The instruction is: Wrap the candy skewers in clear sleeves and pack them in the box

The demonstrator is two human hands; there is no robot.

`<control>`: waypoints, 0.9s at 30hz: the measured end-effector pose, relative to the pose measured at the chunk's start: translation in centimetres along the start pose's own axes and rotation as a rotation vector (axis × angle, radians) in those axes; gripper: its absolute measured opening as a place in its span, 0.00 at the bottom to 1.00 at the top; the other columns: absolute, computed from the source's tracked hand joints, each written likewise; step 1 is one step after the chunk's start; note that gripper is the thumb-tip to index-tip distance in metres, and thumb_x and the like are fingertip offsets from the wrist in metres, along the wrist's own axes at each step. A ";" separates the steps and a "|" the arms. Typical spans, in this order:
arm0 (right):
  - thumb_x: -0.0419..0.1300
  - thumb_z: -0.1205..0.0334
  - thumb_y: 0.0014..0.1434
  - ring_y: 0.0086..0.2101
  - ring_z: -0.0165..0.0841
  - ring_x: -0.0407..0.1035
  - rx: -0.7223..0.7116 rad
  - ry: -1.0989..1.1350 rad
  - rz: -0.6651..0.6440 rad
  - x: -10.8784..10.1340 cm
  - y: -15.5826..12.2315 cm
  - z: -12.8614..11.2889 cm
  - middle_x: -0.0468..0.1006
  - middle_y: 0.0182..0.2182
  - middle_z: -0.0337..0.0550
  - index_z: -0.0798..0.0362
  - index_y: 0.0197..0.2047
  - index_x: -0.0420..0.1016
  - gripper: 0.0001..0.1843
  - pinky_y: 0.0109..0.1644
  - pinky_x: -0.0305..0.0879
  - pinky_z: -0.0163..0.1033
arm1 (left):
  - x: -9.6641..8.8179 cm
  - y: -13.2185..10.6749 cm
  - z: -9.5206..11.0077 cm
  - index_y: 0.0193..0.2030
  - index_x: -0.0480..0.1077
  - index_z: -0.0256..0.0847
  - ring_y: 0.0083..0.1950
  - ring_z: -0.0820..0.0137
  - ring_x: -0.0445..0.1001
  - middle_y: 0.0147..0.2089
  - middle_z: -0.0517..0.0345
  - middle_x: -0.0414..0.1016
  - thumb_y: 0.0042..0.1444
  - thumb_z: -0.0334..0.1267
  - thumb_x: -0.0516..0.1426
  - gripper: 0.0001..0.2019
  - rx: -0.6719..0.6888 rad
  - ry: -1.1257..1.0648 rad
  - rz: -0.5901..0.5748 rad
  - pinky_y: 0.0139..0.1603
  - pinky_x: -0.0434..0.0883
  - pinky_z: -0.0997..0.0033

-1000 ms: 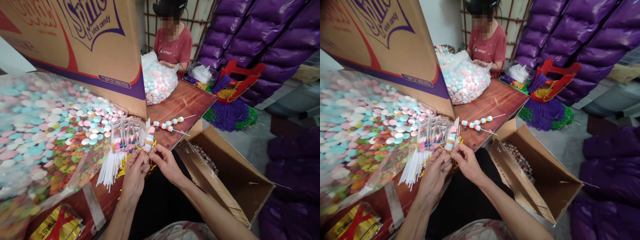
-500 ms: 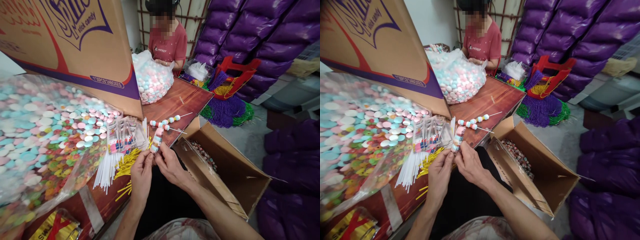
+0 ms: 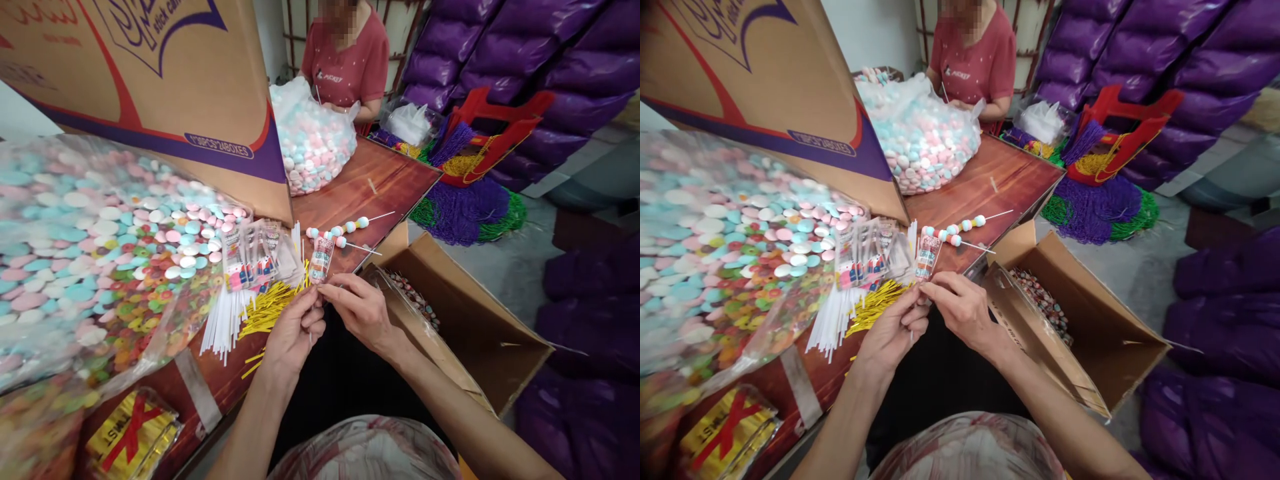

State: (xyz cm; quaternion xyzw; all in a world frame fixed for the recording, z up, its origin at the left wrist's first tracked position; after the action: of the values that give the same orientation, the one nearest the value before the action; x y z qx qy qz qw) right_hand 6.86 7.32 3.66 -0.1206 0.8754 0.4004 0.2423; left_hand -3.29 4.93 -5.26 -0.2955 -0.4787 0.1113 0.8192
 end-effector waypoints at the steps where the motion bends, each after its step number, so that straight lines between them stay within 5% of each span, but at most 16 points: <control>1: 0.55 0.71 0.66 0.39 0.33 0.74 -0.063 -0.061 0.020 -0.2 0.1 -0.4 0.81 0.41 0.47 0.50 0.47 0.78 0.12 0.42 0.68 0.38 | 0.2 -0.1 -0.1 0.35 0.72 0.33 0.17 0.90 0.52 0.26 0.66 0.66 0.43 0.30 0.71 0.15 -0.001 0.008 -0.004 0.16 0.50 0.89; 5: 0.55 0.70 0.66 0.36 0.34 0.73 -0.096 -0.167 0.034 -0.2 0.7 -0.8 0.81 0.37 0.46 0.50 0.42 0.77 0.10 0.41 0.66 0.40 | 0.5 -0.4 -0.2 0.36 0.73 0.34 0.17 0.89 0.52 0.26 0.67 0.67 0.42 0.33 0.72 0.16 0.084 0.074 0.006 0.16 0.51 0.88; 8: 0.52 0.67 0.67 0.36 0.37 0.70 0.049 -0.140 -0.020 0.4 1.1 -0.6 0.78 0.35 0.48 0.51 0.38 0.75 0.11 0.42 0.63 0.43 | 0.8 -0.4 0.1 0.37 0.75 0.37 0.22 0.85 0.61 0.29 0.65 0.70 0.45 0.36 0.71 0.14 0.189 0.119 0.013 0.22 0.62 0.85; 13: 0.50 0.65 0.67 0.32 0.33 0.65 0.384 0.189 0.011 0.0 0.6 0.3 0.71 0.30 0.42 0.50 0.32 0.66 0.11 0.39 0.62 0.40 | 2.6 -0.6 0.8 0.35 0.76 0.40 0.38 0.71 0.73 0.41 0.55 0.76 0.54 0.53 0.64 0.17 0.238 0.183 -0.145 0.39 0.72 0.71; 18: 0.54 0.62 0.67 0.32 0.31 0.65 0.543 0.306 0.054 -2.3 0.0 1.2 0.70 0.30 0.39 0.51 0.31 0.68 0.11 0.37 0.61 0.37 | 3.1 -2.1 2.6 0.23 0.75 0.40 0.45 0.64 0.71 0.38 0.51 0.75 0.57 0.60 0.57 0.25 0.533 0.653 -0.092 0.50 0.69 0.68; 23: 0.56 0.62 0.66 0.33 0.32 0.66 0.508 0.279 0.086 -3.6 -0.7 0.6 0.72 0.30 0.40 0.52 0.31 0.73 0.11 0.40 0.62 0.38 | 3.1 -0.9 0.0 0.24 0.75 0.39 0.43 0.64 0.73 0.34 0.52 0.77 0.57 0.56 0.60 0.22 0.392 0.716 -0.072 0.49 0.69 0.65; 27: 0.56 0.56 0.67 0.29 0.30 0.63 0.729 0.457 0.100 -3.1 -4.0 1.8 0.71 0.26 0.39 0.52 0.31 0.75 0.15 0.34 0.61 0.36 | 3.8 0.0 -1.6 0.33 0.79 0.38 0.43 0.66 0.75 0.37 0.52 0.79 0.49 0.49 0.67 0.15 0.368 0.579 -0.094 0.49 0.70 0.66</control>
State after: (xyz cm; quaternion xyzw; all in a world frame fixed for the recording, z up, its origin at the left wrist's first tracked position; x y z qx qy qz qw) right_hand 11.68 6.17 1.65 -0.0699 0.9956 0.0391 0.0492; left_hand 0.09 6.10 -3.12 -0.1395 -0.2114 0.0694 0.9649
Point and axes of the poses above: each hand's wrist, its own y-axis towards the middle knuckle, its own x-axis out of the palm, z = x × y, the point moved 9 cm from there along y, towards the middle knuckle
